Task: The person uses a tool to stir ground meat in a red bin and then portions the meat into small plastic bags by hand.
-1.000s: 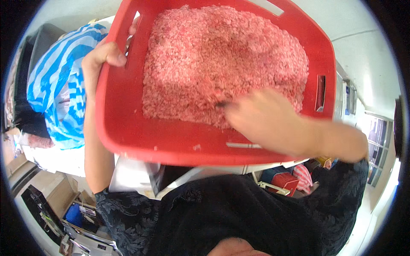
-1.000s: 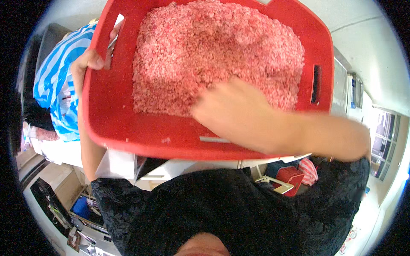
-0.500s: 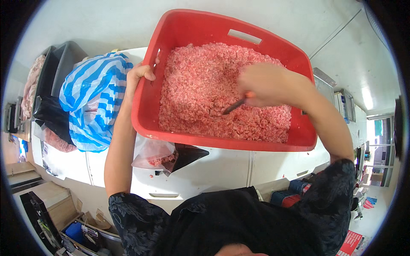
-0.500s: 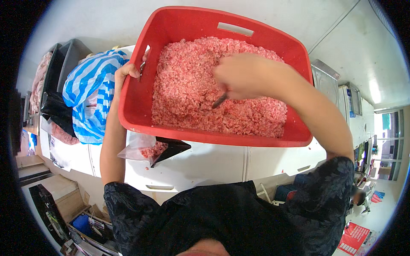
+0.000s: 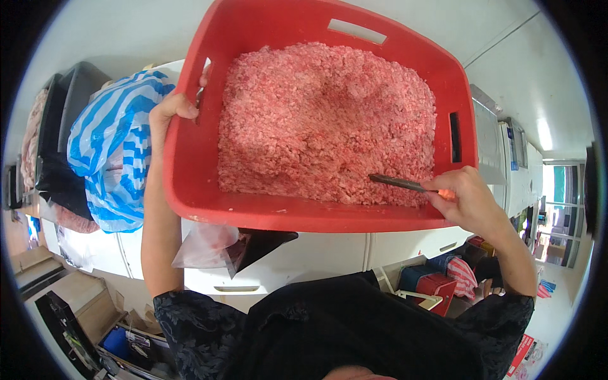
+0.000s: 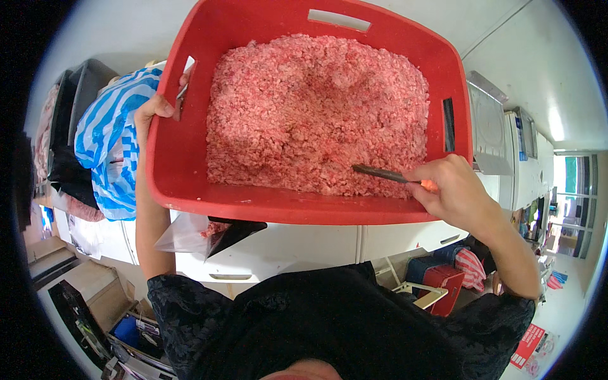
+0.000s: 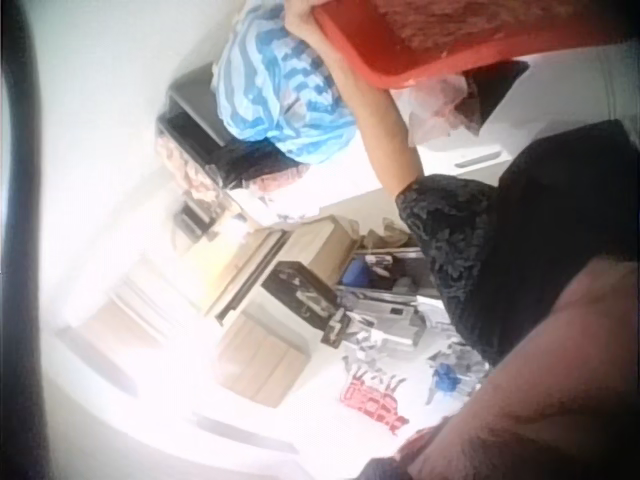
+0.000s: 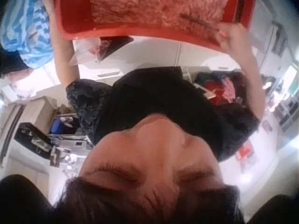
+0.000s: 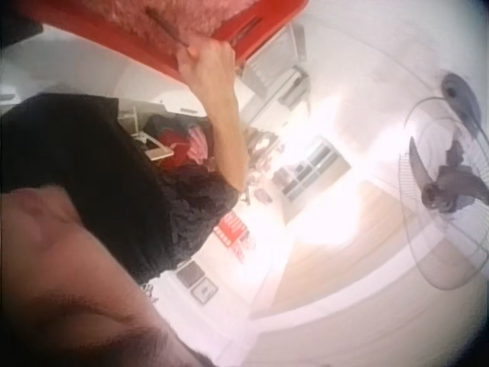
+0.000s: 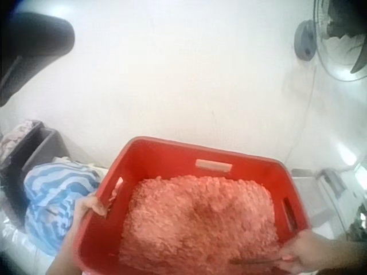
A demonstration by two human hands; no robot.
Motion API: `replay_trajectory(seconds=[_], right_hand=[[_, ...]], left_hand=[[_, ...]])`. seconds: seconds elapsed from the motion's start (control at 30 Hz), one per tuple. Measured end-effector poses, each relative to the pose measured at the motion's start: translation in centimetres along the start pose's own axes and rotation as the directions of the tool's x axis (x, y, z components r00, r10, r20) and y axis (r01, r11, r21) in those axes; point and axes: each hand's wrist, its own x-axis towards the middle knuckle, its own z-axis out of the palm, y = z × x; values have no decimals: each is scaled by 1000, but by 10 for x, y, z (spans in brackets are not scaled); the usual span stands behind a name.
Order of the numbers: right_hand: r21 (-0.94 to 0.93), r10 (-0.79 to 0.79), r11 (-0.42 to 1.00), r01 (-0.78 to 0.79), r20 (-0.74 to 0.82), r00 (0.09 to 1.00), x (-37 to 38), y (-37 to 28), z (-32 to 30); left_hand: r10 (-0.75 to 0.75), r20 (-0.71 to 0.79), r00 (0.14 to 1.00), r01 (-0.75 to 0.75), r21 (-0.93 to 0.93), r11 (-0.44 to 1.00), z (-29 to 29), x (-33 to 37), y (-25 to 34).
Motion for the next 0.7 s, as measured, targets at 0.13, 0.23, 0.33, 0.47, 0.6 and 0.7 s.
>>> replay_trajectory(seconds=[0.13,0.23,0.33,0.47,0.6,0.7], right_hand=[[-15,-14,1000,15,68,998,9,1,-4],[32,-32,999,29,85,996,15,8,0],[79,12,997,-20,101,995,15,17,2],[126,11,992,-20,75,997,13,22,14],[147,27,988,-41,99,995,18,22,14],[178,22,983,-35,74,997,13,25,22]], left_hand=[[8,-52,999,-9,-16,1000,2,-3,-1],[13,-46,999,-13,-11,1000,-6,-1,-3],[32,-55,998,-33,-6,999,1,-2,-3],[68,-112,991,-68,1,998,8,-3,-8],[77,-110,991,-78,-7,997,17,-7,-8],[89,-127,988,-87,26,996,15,-7,-9]])
